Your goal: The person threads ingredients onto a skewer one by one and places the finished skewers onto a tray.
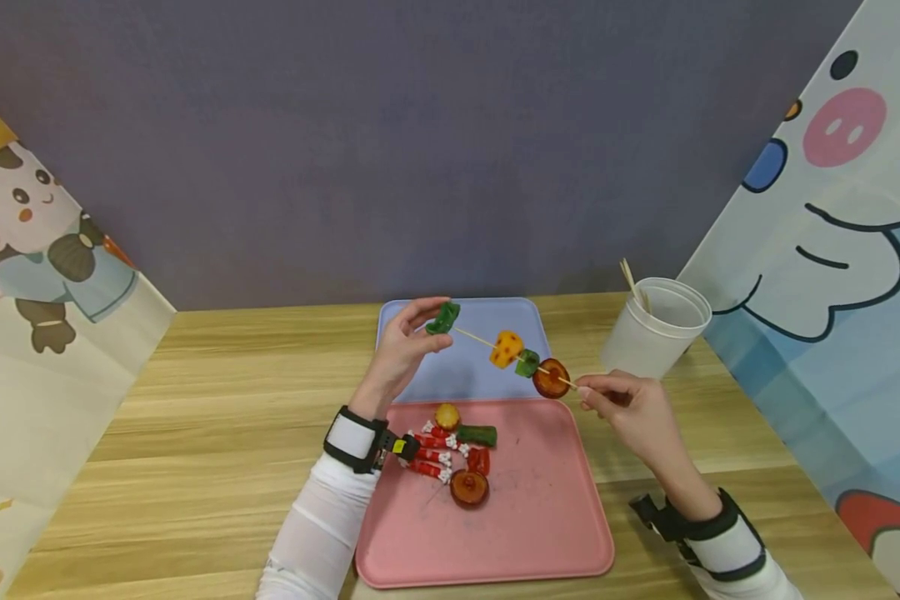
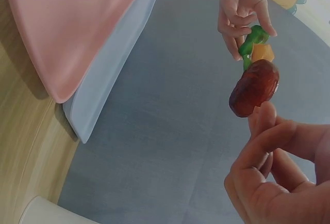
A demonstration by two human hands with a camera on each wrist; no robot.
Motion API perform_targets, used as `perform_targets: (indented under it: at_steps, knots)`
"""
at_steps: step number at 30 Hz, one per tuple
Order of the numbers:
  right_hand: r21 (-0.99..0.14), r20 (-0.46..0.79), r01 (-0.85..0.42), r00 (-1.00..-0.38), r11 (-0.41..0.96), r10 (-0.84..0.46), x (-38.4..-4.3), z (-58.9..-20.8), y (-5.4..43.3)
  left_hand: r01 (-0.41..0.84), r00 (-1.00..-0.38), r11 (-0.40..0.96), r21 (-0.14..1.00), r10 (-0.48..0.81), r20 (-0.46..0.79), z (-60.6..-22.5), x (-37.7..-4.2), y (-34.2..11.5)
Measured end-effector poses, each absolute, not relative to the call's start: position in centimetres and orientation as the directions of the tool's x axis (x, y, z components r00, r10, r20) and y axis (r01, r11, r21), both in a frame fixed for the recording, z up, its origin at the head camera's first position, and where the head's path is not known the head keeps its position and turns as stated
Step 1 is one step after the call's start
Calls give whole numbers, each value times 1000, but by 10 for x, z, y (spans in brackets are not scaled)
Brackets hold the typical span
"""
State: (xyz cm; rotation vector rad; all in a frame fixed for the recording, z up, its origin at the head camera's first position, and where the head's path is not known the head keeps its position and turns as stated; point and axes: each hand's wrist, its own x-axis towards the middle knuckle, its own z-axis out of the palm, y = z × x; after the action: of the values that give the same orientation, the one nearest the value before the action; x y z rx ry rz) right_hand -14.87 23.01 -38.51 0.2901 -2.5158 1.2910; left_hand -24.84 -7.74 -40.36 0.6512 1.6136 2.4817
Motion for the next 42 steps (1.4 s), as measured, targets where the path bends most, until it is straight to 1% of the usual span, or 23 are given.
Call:
perform_targets:
  at_steps: [16, 42]
  knots:
    - [-754, 336, -296, -941, 586, -42, -149, -388, 229, 168, -906, -414, 894, 292, 305, -407, -248, -75]
    - [-751, 343, -300, -939, 588, -42, -152, -394, 228, 134, -916, -418, 899, 294, 274, -408, -248, -72]
